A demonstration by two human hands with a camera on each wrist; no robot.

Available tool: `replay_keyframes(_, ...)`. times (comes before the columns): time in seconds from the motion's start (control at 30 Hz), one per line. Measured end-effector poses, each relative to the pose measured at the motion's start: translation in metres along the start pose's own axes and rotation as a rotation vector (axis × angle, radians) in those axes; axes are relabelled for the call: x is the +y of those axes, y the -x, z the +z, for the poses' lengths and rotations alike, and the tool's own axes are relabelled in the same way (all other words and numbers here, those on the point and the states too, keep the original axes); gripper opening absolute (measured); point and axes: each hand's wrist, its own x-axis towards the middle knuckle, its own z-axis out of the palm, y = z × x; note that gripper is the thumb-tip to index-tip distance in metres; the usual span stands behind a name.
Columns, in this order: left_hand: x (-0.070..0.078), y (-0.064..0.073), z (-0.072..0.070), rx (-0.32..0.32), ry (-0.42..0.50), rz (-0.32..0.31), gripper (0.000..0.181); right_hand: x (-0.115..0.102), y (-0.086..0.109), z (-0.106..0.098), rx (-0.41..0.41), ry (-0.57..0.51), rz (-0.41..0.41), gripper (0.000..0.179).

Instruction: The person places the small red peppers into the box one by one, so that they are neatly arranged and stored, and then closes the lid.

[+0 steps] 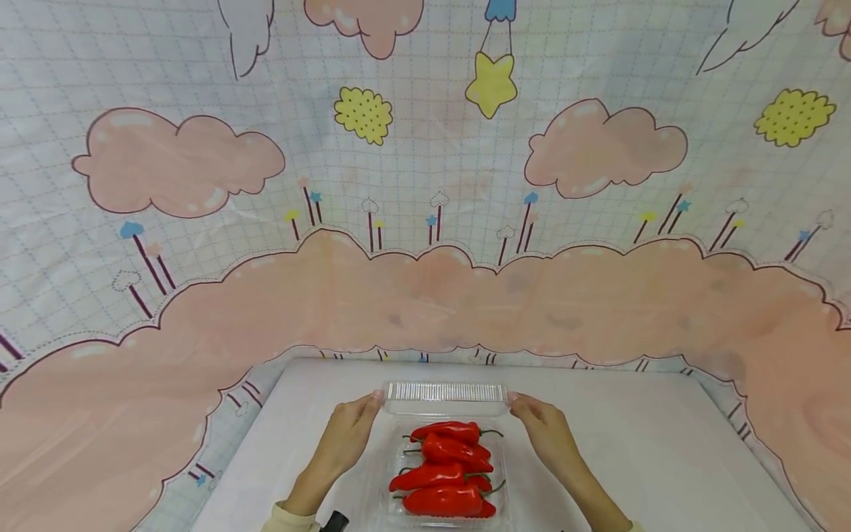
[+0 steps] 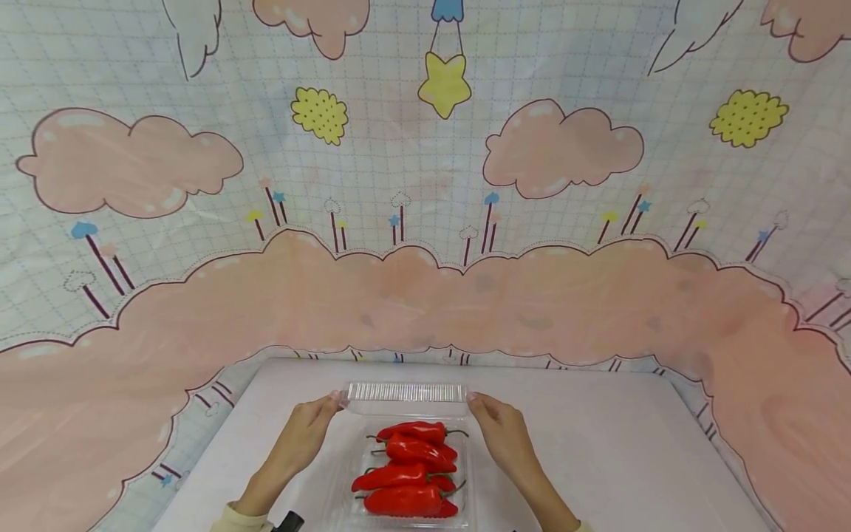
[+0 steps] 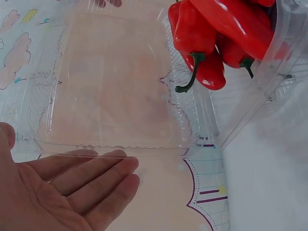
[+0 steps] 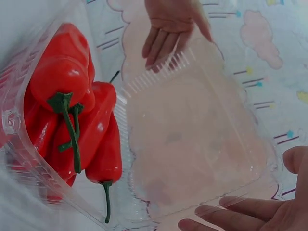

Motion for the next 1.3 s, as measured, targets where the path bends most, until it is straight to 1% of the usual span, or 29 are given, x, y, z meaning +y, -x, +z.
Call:
replay_keyframes(0.1, 0.0, 0.001, 0.0, -0.009, 0.022, 0.006, 0.044, 0.002, 0.0, 0.0, 0.006, -0.021, -0.019, 0.049)
replay_keyframes(0.27, -0.002, 0.004, 0.001, -0.044, 0.065, 0.013, 0.046, 0.007, -0.001, 0.002, 0.004, -0.06, -0.027, 0.052)
replay_keyframes(0.57, -0.009, 0.004, 0.007, -0.066, 0.09, 0.038, 0.046, 0.015, -0.002, 0.005, -0.002, -0.077, -0.052, 0.048)
replay_keyframes(0.7, -0.013, 0.005, 0.01, -0.09, 0.103, 0.031, 0.047, 0.02, -0.003, 0.006, -0.024, -0.093, -0.057, 0.047)
replay_keyframes(0.8, -0.016, 0.007, 0.012, -0.106, 0.113, 0.023, 0.047, 0.025, -0.003, 0.007, -0.032, -0.101, -0.082, 0.044)
replay_keyframes(0.93, -0.019, 0.01, 0.013, -0.112, 0.113, 0.018, 0.045, 0.031, -0.001, 0.008, -0.04, -0.111, -0.108, 0.042)
replay_keyframes(1.17, -0.024, 0.018, 0.014, -0.139, 0.085, 0.006, 0.046, 0.041, 0.003, 0.011, -0.066, -0.127, -0.085, 0.043)
replay_keyframes(1.3, -0.026, 0.023, 0.015, -0.16, 0.088, -0.001, 0.048, 0.042, 0.005, 0.012, -0.072, -0.144, -0.098, 0.041)
